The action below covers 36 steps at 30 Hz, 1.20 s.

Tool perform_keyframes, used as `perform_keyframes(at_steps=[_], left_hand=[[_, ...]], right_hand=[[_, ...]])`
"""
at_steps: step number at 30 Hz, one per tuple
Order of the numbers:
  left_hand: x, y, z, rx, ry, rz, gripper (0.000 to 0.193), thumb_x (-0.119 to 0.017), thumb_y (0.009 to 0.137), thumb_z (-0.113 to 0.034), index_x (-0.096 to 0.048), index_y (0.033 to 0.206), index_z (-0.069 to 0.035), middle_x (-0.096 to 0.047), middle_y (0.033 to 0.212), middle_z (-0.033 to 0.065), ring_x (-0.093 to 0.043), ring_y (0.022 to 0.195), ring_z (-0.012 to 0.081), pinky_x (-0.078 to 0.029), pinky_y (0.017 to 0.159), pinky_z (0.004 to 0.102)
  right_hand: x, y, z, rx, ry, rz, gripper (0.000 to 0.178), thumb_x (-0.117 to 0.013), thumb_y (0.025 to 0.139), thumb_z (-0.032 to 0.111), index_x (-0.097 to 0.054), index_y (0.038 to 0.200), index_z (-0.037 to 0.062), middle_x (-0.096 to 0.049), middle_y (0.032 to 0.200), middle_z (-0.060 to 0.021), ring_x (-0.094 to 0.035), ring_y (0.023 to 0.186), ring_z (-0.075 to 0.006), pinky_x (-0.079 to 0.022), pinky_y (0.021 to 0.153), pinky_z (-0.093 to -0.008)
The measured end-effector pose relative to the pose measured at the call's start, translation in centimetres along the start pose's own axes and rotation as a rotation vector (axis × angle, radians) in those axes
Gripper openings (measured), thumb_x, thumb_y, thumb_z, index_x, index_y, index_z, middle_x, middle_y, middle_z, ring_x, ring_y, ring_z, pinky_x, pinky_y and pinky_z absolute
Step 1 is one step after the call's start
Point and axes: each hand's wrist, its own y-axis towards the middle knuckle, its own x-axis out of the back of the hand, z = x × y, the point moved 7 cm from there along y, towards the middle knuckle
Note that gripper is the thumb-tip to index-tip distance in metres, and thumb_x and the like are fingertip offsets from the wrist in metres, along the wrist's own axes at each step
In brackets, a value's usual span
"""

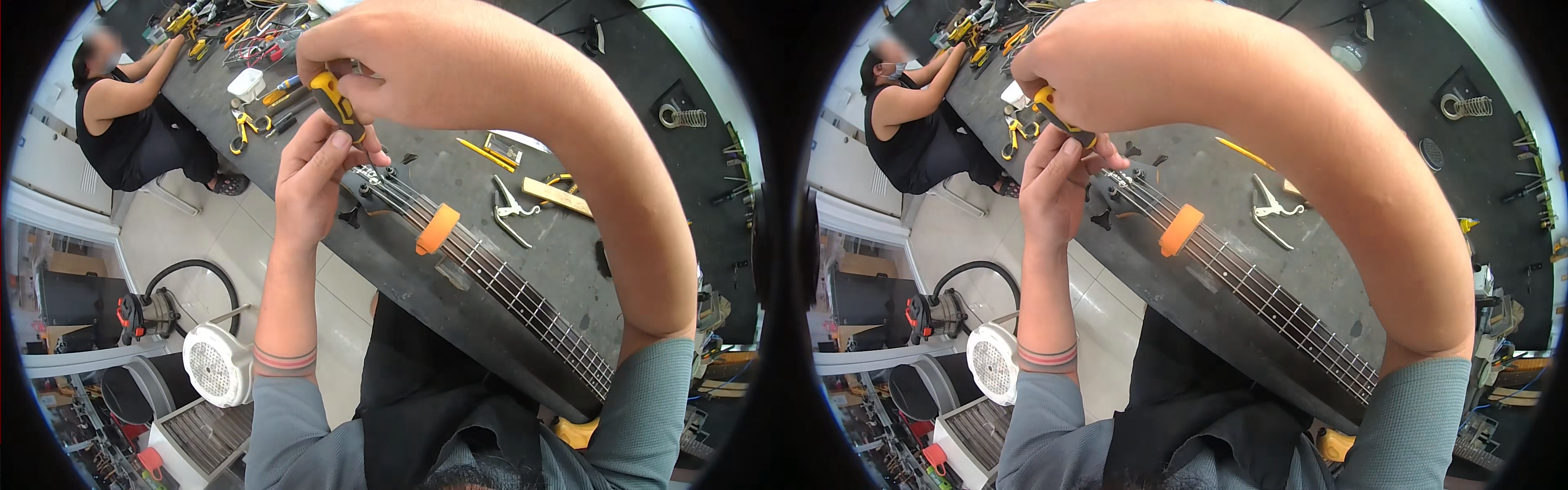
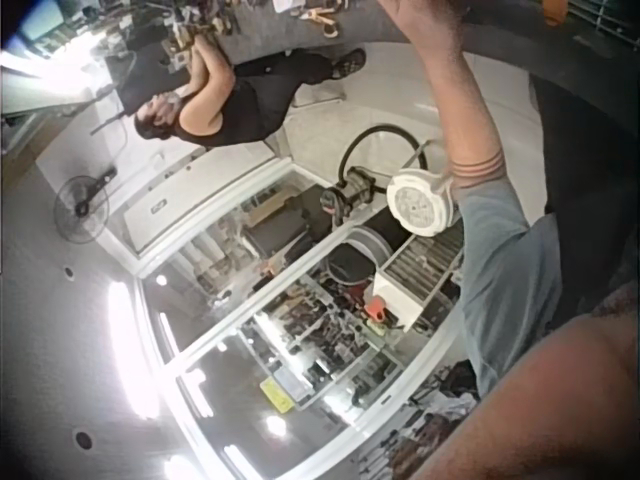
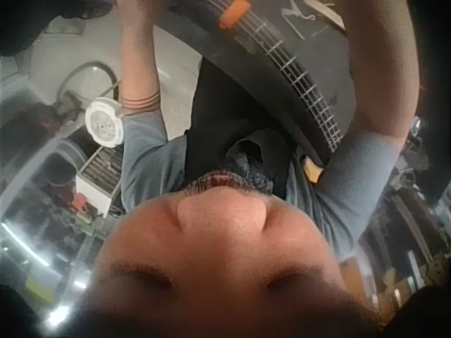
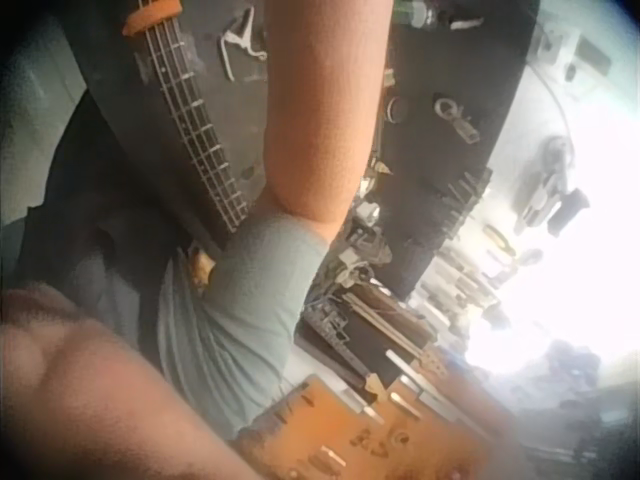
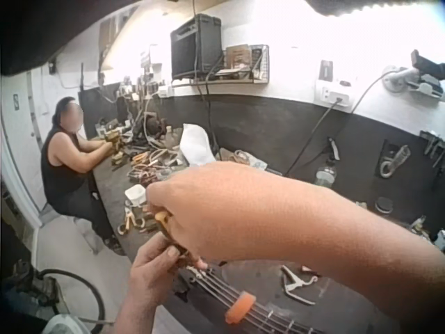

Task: The person adjusts the tuning pegs on the headstock of a bass guitar using a screwdriver. They then hold the instrument, pluck the strings to test the sound, and inspect the neck and body.

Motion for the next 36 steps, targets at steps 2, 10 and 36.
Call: perform_keyframes(at_steps=[2,10,36], left_hand=[[-0.2,0.0,0.3,0.007,-0.04,0.007,0.031,-0.053,0.112,-0.02,-0.064,0.13,0.003,-0.07,0.109,0.013,-0.071,0.098,0.0233,-0.058,0.094,0.0405],[-1.3,0.3,0.5,-0.109,-0.087,-0.071,0.029,-0.062,0.11,-0.015,-0.059,0.132,0.003,-0.066,0.116,0.0129,-0.07,0.093,0.0207,-0.059,0.087,0.0388],[-1.1,0.2,1.3,-0.104,-0.234,-0.014,0.025,-0.054,0.117,-0.021,-0.062,0.128,0.0,-0.068,0.107,0.0115,-0.068,0.088,0.0218,-0.06,0.08,0.0414]], right_hand=[[0.0,0.4,0.2,-0.029,0.004,0.08,0.041,-0.077,0.091,0.017,-0.069,0.124,-0.0056,-0.079,0.101,-0.0214,-0.078,0.097,-0.0399,-0.06,0.086,-0.0453],[-1.2,0.8,0.6,0.222,-0.427,-0.038,0.027,-0.077,0.092,0.024,-0.08,0.094,-0.0033,-0.079,0.094,-0.0195,-0.079,0.084,-0.0325,-0.063,0.076,-0.0453],[-0.3,0.2,1.0,0.113,-0.283,-0.038,0.024,-0.072,0.096,0.016,-0.078,0.117,0.0049,-0.079,0.103,-0.0149,-0.079,0.091,-0.0298,-0.063,0.075,-0.0427]])
